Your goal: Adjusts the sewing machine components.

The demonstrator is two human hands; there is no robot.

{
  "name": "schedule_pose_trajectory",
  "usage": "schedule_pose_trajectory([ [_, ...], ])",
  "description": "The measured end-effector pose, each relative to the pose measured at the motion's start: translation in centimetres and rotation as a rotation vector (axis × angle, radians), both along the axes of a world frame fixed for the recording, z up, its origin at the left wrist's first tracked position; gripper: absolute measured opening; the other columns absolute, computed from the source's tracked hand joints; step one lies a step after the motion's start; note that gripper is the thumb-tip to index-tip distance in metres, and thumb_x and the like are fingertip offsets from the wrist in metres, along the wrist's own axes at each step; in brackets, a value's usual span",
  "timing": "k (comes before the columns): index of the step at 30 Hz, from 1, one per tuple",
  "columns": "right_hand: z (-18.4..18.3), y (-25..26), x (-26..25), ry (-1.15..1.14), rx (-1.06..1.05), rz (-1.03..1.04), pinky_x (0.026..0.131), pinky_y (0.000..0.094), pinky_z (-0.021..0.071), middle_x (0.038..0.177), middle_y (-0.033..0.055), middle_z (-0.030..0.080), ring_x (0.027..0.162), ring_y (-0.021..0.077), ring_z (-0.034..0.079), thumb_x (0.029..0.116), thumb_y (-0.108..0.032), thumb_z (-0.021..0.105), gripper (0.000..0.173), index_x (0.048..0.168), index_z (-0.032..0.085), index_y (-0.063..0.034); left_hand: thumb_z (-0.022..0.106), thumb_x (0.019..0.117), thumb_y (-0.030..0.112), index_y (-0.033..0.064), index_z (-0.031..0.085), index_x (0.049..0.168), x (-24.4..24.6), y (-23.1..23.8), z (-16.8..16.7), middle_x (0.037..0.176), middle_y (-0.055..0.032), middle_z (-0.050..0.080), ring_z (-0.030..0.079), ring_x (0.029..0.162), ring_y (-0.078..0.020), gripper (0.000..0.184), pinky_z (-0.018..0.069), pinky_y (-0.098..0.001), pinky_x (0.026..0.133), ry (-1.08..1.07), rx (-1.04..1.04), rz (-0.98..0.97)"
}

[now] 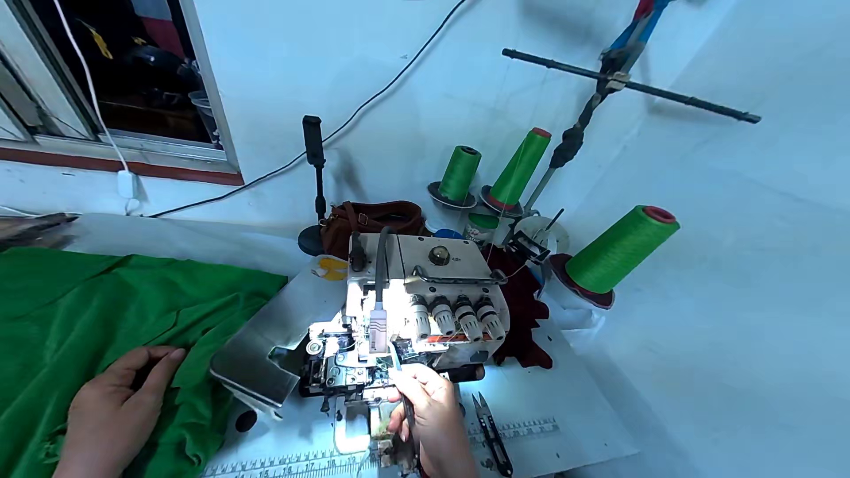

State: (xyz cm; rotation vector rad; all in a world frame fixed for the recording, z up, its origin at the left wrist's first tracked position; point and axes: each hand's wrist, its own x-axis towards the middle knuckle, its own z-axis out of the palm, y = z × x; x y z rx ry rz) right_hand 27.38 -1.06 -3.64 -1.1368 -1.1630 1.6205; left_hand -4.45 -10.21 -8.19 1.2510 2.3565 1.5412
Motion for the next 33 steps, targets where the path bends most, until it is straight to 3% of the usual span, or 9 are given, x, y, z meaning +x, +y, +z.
schedule_pose_trajectory([
  [7,-0.4,0.4,-0.1,0.023,0.012,-0.015,0.041,0.0191,0.0464,0.065,0.0054,0.062,0.043,0.0062,0.053,0.1028,0.001,0.052,0.013,0.099,0.063,0.0051,0.054,0.1031,0.023,-0.003,0.065,0.099,0.0,0.0,-0.1,0.083,-0.009,0.06,0.054,0.075,-0.0133,0.029,0.0439,-0.0375,0.07,0.024,0.0,-0.003],
  [16,-0.7,0.2,0.2,-0.089,0.077,-0.03,0.042,0.0209,0.0489,0.074,0.008,0.065,0.045,0.008,0.055,0.1041,-0.002,0.052,0.014,0.106,0.063,0.0059,0.054,0.1047,0.016,-0.0064,0.065,0.101,0.1,0.0,-0.2,0.087,-0.0156,0.062,0.057,0.079,-0.0212,0.025,0.0448,-0.0463,0.074,0.029,0.005,0.011],
  [27,-0.8,1.0,0.1,-0.082,0.082,-0.048,0.041,0.0196,0.0458,0.062,0.0051,0.06,0.042,0.006,0.051,0.1023,-0.001,0.055,0.014,0.096,0.066,0.0052,0.056,0.1052,0.016,-0.005,0.066,0.102,0.3,0.1,0.0,0.09,-0.0172,0.063,0.058,0.082,-0.025,0.024,0.0447,-0.0496,0.076,-0.01,0.007,0.018],
  [33,-0.4,0.9,0.0,-0.141,0.048,0.014,0.041,0.0188,0.0454,0.067,0.0051,0.061,0.043,0.0058,0.052,0.1054,-0.006,0.053,0.017,0.102,0.065,0.0045,0.056,0.1051,0.014,-0.0043,0.067,0.103,0.4,0.0,0.1,0.092,-0.0174,0.065,0.06,0.085,-0.0263,0.021,0.0454,-0.051,0.078,-0.027,-0.003,0.022],
])
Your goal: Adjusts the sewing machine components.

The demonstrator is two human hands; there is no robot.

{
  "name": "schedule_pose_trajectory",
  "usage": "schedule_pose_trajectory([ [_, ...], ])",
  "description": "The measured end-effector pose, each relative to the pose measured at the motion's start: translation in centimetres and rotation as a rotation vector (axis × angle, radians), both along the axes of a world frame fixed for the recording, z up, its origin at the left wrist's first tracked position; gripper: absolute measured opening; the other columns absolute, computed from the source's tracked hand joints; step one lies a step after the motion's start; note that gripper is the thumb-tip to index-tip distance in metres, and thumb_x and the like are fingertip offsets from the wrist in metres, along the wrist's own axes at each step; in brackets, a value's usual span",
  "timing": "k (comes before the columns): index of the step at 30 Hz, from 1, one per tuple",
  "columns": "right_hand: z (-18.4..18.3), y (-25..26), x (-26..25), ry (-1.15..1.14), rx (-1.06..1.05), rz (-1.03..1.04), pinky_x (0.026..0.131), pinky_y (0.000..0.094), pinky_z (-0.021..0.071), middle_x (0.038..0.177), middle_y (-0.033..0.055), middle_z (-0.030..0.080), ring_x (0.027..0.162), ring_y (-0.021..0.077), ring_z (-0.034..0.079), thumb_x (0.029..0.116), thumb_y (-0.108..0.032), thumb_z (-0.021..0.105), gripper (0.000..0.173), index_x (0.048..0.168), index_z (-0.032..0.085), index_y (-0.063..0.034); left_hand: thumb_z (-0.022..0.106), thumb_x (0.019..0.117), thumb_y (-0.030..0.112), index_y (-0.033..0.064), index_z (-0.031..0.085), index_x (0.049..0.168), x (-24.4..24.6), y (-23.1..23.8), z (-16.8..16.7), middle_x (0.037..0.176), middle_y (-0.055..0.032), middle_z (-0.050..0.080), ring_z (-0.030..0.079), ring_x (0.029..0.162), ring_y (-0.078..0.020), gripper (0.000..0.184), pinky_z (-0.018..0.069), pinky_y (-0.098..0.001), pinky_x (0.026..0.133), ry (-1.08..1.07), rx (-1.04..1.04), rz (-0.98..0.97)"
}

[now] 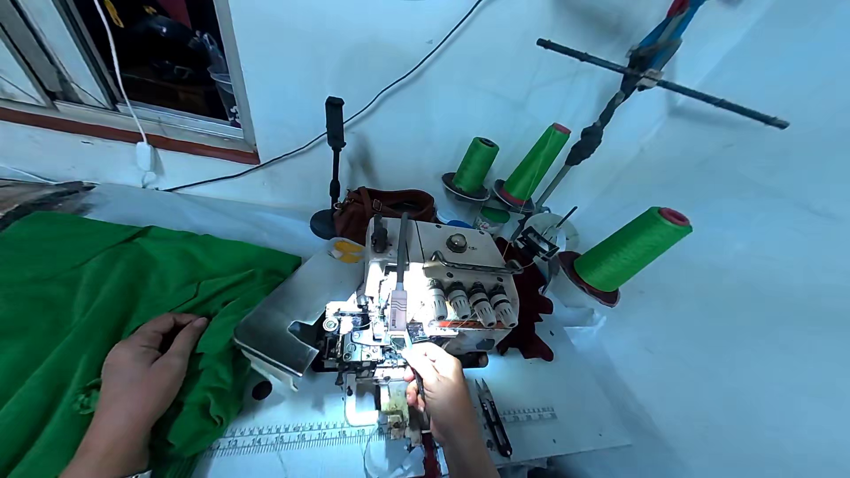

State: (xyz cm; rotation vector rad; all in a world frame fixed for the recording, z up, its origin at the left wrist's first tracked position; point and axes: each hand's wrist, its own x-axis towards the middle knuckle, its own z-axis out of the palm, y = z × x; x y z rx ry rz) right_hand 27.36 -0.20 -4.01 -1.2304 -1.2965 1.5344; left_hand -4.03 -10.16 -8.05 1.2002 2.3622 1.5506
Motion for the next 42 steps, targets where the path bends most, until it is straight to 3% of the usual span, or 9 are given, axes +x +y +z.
schedule_pose_trajectory([
  [8,-0.1,0.0,0.1,0.08,0.012,-0.081,0.04,0.0184,0.0424,0.063,0.0048,0.058,0.042,0.0055,0.048,0.1033,-0.001,0.053,0.015,0.095,0.064,0.0047,0.057,0.1045,0.012,-0.005,0.067,0.103,0.1,-0.1,0.3,0.094,-0.0203,0.065,0.061,0.087,-0.0313,0.02,0.0451,-0.0564,0.079,0.015,0.015,-0.016],
  [18,-0.8,-6.6,3.7,0.114,0.381,-0.139,0.042,0.0138,0.0441,0.066,-0.003,0.062,0.046,-0.0029,0.05,0.0982,0.002,0.054,0.01,0.097,0.064,0.0018,0.055,0.106,0.016,-0.0069,0.065,0.106,0.1,0.0,0.1,0.097,-0.0223,0.064,0.06,0.089,-0.0304,0.025,0.0451,-0.055,0.082,-0.009,0.063,0.014],
  [21,-0.9,-8.6,3.9,0.102,0.417,-0.136,0.045,0.0136,0.0459,0.068,-0.0039,0.063,0.048,-0.004,0.051,0.0968,0.005,0.054,0.011,0.098,0.064,0.0034,0.047,0.1065,0.024,-0.0133,0.061,0.113,1.4,-0.8,0.7,0.108,-0.0313,0.061,0.061,0.099,-0.0406,0.04,0.0481,-0.0561,0.09,0.251,0.215,0.035],
  [23,-1.1,-9.4,3.6,0.085,0.441,-0.126,0.047,0.0139,0.0459,0.068,-0.0038,0.062,0.05,-0.0044,0.051,0.0959,0.005,0.055,0.01,0.098,0.065,0.0044,0.049,0.1041,0.026,-0.0127,0.064,0.11,4.4,-1.4,2.2,0.104,-0.0321,0.063,0.062,0.093,-0.0438,0.042,0.051,-0.0564,0.084,0.479,0.298,-0.085],
  [25,-1.3,-10.0,3.2,0.06,0.468,-0.105,0.05,0.013,0.0455,0.069,-0.003,0.061,0.053,-0.0056,0.05,0.0951,0.005,0.056,0.01,0.098,0.066,0.0062,0.056,0.1001,0.027,-0.0044,0.069,0.114,9.1,-1.5,3.1,0.101,-0.0238,0.069,0.067,0.088,-0.0375,0.037,0.0546,-0.0528,0.078,0.537,0.292,-0.328],
  [29,-1.7,-10.9,2.2,0.024,0.495,-0.042,0.055,0.0137,0.0453,0.072,0.0,0.061,0.057,-0.0046,0.051,0.0931,0.003,0.058,0.01,0.096,0.067,0.0077,0.057,0.1001,0.024,0.0104,0.07,0.126,15.9,0.5,1.5,0.112,-0.0092,0.073,0.07,0.097,-0.0214,0.032,0.0568,-0.0396,0.085,0.395,0.279,-0.813],
  [33,-1.6,-10.9,2.4,-0.003,0.443,-0.075,0.056,0.0161,0.048,0.076,0.0028,0.064,0.058,-0.0018,0.053,0.0949,0.001,0.06,0.012,0.101,0.068,0.0078,0.054,0.1042,0.022,0.0075,0.074,0.103,16.7,1.3,-0.1,0.101,-0.0015,0.074,0.07,0.092,-0.0047,0.024,0.0582,-0.0219,0.086,0.07,0.375,-0.802],
  [37,-2.2,-8.0,3.2,-0.255,0.574,-0.146,0.065,0.0241,0.0536,0.093,0.013,0.063,0.072,0.0102,0.06,0.0976,-0.007,0.058,0.023,0.113,0.068,0.0081,0.05,0.1059,0.022,0.0067,0.075,0.107,15.4,0.3,0.5,0.1,0.0003,0.075,0.07,0.084,-0.0061,0.029,0.0599,-0.024,0.079,-0.129,0.406,-0.746],
  [42,-1.6,-4.5,0.7,-0.649,0.779,-0.206,0.075,0.0391,0.0603,0.103,0.0194,0.072,0.085,0.0274,0.072,0.0942,-0.005,0.062,0.02,0.106,0.078,0.0008,0.045,0.1084,0.025,0.0094,0.075,0.11,14.5,0.0,2.0,0.104,0.0015,0.074,0.069,0.086,-0.006,0.033,0.0589,-0.0234,0.081,-0.094,0.412,-0.732],
])
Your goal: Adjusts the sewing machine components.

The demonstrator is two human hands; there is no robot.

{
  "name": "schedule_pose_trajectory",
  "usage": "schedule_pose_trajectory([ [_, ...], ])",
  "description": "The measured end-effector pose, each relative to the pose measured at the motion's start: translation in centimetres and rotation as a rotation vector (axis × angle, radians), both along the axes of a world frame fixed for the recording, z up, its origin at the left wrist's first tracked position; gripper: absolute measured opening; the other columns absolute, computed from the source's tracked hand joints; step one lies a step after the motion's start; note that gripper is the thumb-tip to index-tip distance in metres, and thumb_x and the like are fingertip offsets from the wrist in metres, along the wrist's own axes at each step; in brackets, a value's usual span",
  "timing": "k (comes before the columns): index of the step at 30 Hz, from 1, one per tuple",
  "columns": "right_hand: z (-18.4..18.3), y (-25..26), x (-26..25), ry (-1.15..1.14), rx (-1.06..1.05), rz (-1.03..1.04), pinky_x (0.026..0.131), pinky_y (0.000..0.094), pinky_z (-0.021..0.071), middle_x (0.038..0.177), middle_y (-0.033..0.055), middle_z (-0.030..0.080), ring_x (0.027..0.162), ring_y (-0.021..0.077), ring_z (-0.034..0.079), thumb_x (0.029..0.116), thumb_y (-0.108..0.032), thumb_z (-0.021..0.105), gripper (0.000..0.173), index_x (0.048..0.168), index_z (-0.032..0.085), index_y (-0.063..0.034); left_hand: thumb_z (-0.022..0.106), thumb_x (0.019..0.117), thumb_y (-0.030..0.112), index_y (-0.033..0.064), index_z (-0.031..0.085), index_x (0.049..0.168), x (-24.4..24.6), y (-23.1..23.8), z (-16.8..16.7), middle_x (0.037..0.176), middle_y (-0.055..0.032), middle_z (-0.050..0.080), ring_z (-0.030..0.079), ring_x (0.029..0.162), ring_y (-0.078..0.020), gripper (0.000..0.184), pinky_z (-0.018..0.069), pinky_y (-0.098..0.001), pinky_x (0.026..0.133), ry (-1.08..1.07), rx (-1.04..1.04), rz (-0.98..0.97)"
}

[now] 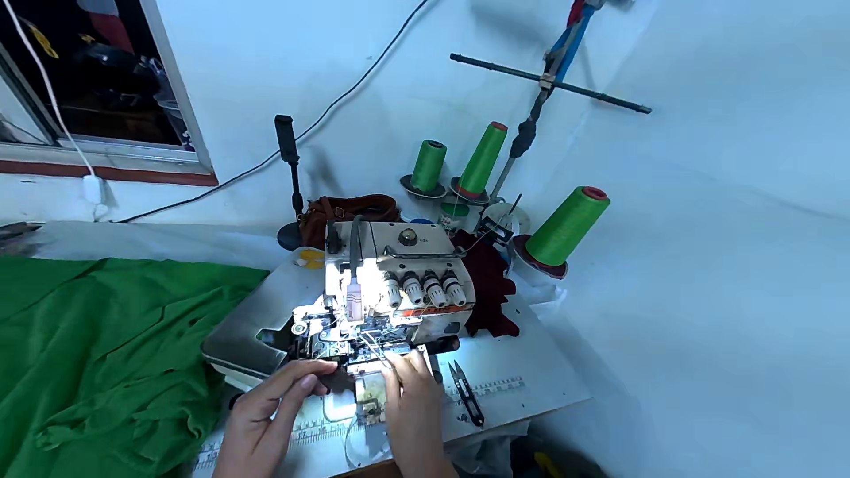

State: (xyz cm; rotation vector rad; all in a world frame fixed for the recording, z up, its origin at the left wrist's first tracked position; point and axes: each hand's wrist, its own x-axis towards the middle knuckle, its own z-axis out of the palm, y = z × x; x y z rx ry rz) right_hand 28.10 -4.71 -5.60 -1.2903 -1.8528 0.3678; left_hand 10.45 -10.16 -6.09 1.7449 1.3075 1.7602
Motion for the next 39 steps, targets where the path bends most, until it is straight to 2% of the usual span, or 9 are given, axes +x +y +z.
schedule_pose_trajectory([
  [3,1.0,0.9,-1.2,-0.158,-0.033,-0.044,0.078,0.0411,0.0596,0.104,0.0177,0.071,0.092,0.0298,0.072,0.0948,-0.005,0.059,0.025,0.111,0.078,-0.0023,0.045,0.108,0.024,0.0083,0.075,0.109,-0.3,0.2,0.1,0.104,0.0013,0.075,0.07,0.085,-0.0059,0.034,0.0591,-0.0228,0.08,0.014,0.001,0.011],
  [8,0.3,1.7,-2.3,-0.286,0.095,-0.134,0.065,0.0364,0.0588,0.093,0.0131,0.069,0.085,0.0254,0.071,0.0875,-0.006,0.067,0.024,0.108,0.079,-0.0077,0.046,0.1084,0.024,0.0093,0.075,0.107,-0.4,0.0,0.1,0.102,0.0021,0.075,0.069,0.085,-0.0046,0.033,0.0584,-0.0214,0.081,0.025,-0.023,-0.006],
  [11,0.1,1.9,-2.6,-0.303,0.144,-0.164,0.06,0.0353,0.0579,0.091,0.0127,0.07,0.08,0.0248,0.072,0.0839,-0.006,0.07,0.024,0.106,0.08,-0.0089,0.047,0.1082,0.024,0.0092,0.075,0.107,-0.5,-0.1,0.1,0.102,0.0026,0.075,0.07,0.085,-0.005,0.032,0.0587,-0.022,0.081,0.013,-0.036,-0.01],
  [20,-0.4,1.5,-1.9,-0.239,0.117,-0.188,0.059,0.0357,0.0577,0.093,0.0107,0.071,0.082,0.024,0.072,0.0877,-0.005,0.065,0.023,0.103,0.081,-0.0103,0.046,0.1083,0.023,0.0114,0.075,0.107,-0.7,-0.2,-0.1,0.102,0.004,0.075,0.07,0.084,-0.0049,0.031,0.0587,-0.0216,0.08,-0.017,-0.048,-0.042],
  [26,-0.7,2.2,-2.0,-0.294,0.191,-0.201,0.056,0.0336,0.0562,0.088,0.0101,0.069,0.078,0.023,0.071,0.0843,-0.005,0.068,0.021,0.101,0.081,-0.0116,0.048,0.1078,0.022,0.0124,0.075,0.107,-0.4,-0.1,-0.2,0.101,0.0049,0.075,0.07,0.085,-0.0047,0.029,0.0584,-0.0213,0.08,-0.048,-0.049,-0.053],
  [29,-0.4,2.1,-1.8,-0.31,0.149,-0.227,0.059,0.0355,0.058,0.094,0.0105,0.071,0.083,0.0235,0.072,0.0852,-0.005,0.067,0.022,0.101,0.081,-0.0114,0.048,0.1079,0.023,0.0121,0.075,0.107,-0.5,-0.1,-0.3,0.1,0.0043,0.075,0.069,0.084,-0.0046,0.029,0.0578,-0.021,0.08,-0.054,-0.049,-0.056],
  [32,0.1,1.7,-1.6,-0.273,0.01,-0.222,0.066,0.0391,0.0585,0.104,0.0126,0.072,0.09,0.0261,0.072,0.0932,-0.007,0.061,0.025,0.108,0.08,-0.0101,0.049,0.1077,0.023,0.0131,0.076,0.106,-0.5,-0.2,-0.4,0.1,0.0052,0.076,0.069,0.084,-0.0038,0.029,0.0577,-0.0204,0.08,-0.057,-0.055,-0.056],
  [35,-0.1,1.7,-1.7,-0.256,0.028,-0.246,0.065,0.0385,0.0584,0.103,0.0136,0.071,0.089,0.0269,0.072,0.0929,-0.007,0.062,0.024,0.11,0.079,-0.0094,0.049,0.1074,0.024,0.0138,0.076,0.106,-0.4,-0.2,-0.4,0.1,0.0049,0.076,0.069,0.084,-0.0036,0.029,0.0577,-0.02,0.079,-0.054,-0.062,-0.065],
  [39,-0.3,1.8,-2.1,-0.285,0.011,-0.275,0.068,0.0393,0.0595,0.105,0.0159,0.072,0.089,0.0292,0.073,0.0925,-0.005,0.063,0.026,0.113,0.078,-0.0088,0.049,0.1072,0.023,0.0116,0.076,0.105,-0.3,-0.5,-0.5,0.099,0.0042,0.076,0.069,0.084,-0.003,0.029,0.0579,-0.0199,0.079,-0.043,-0.09,-0.071],
])
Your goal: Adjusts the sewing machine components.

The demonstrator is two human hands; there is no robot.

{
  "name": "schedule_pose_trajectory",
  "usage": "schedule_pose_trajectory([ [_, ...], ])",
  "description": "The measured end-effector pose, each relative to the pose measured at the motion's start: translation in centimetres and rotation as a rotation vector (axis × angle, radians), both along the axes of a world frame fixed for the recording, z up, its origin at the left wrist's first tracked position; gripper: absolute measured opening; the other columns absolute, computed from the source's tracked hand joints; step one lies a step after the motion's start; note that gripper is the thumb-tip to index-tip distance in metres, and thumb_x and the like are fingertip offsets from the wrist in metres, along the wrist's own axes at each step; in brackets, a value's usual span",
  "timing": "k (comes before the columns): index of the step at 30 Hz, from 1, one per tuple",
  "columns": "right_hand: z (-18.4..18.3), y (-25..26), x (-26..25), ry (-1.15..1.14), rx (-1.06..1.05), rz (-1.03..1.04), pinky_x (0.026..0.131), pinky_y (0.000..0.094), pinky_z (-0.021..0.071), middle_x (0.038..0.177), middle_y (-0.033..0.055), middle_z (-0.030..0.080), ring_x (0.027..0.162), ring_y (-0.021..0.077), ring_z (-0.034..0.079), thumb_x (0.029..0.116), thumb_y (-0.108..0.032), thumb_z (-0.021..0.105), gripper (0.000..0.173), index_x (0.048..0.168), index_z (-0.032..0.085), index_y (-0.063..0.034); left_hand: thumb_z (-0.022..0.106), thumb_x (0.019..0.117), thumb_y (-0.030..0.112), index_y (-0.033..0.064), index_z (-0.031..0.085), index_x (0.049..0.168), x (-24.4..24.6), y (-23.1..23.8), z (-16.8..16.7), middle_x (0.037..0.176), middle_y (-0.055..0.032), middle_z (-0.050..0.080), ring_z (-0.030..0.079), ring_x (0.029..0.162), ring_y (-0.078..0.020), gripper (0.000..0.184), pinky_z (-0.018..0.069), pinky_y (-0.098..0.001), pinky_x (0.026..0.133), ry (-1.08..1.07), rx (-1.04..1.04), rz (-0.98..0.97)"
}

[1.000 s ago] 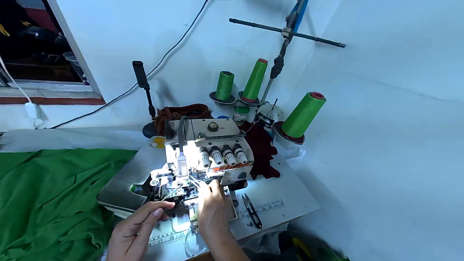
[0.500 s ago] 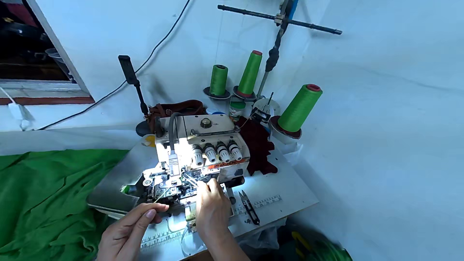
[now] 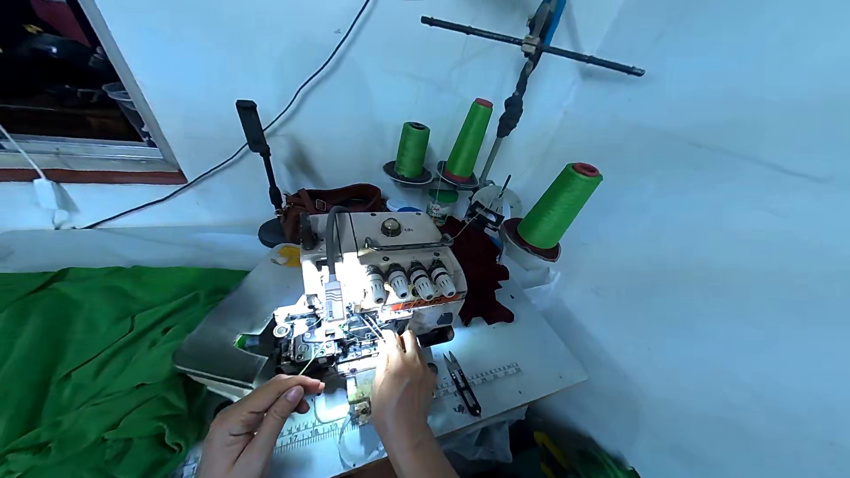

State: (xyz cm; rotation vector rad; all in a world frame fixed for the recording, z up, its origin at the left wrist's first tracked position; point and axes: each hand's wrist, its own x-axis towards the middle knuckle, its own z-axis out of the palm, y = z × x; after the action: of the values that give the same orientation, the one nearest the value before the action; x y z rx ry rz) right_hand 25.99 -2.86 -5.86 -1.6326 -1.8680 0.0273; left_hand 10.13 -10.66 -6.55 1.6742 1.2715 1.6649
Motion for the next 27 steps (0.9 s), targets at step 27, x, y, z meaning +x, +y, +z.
schedule_pose_trajectory([
  [27,0.8,-0.6,1.2,0.297,-0.128,0.135,0.078,0.0438,0.0578,0.098,0.0109,0.075,0.087,0.0245,0.072,0.099,-0.009,0.056,0.022,0.103,0.077,-0.0041,0.048,0.1067,0.022,0.0005,0.07,0.118,-0.1,-0.8,-3.5,0.116,-0.0079,0.071,0.067,0.089,-0.0035,0.033,0.0569,-0.0194,0.08,0.073,0.029,0.141],
])
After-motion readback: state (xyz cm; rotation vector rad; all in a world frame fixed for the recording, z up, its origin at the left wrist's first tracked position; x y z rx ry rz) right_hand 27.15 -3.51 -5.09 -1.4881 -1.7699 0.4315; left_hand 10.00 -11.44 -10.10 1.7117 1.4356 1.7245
